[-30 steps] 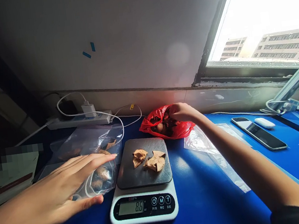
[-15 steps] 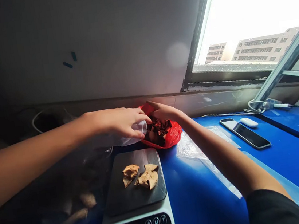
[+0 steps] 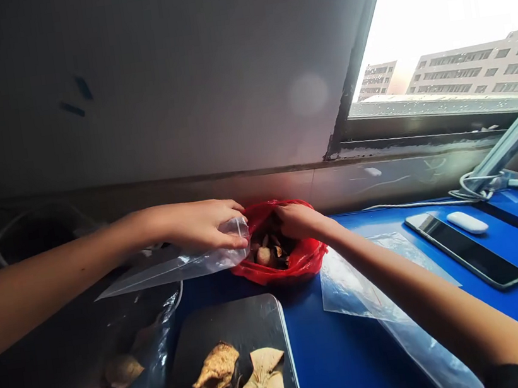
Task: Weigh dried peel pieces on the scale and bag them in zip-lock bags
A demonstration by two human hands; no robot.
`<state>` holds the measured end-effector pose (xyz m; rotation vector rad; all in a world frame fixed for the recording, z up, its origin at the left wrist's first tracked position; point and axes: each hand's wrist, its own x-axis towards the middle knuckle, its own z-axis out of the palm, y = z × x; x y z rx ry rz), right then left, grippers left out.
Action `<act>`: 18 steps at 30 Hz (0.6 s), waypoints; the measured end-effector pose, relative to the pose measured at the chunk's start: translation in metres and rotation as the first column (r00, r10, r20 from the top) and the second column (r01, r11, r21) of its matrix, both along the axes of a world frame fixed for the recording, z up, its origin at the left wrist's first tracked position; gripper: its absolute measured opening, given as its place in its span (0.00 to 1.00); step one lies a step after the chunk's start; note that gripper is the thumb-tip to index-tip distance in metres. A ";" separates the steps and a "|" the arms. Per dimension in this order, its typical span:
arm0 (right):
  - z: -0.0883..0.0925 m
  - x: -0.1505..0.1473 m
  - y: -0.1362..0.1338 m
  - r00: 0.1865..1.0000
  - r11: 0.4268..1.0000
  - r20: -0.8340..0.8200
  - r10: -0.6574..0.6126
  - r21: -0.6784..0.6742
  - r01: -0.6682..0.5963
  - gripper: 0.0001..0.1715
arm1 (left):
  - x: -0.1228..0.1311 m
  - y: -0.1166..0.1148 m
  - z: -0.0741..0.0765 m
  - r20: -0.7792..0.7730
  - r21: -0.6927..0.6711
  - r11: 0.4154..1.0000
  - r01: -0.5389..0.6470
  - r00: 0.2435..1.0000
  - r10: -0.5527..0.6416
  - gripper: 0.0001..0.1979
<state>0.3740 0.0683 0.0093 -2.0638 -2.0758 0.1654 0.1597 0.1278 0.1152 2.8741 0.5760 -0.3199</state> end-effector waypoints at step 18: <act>0.003 -0.012 -0.058 0.994 0.995 -0.062 -0.090 -0.039 0.088 0.30 | -0.039 -0.009 0.019 0.361 -0.648 0.761 -0.036 0.865 0.348 0.26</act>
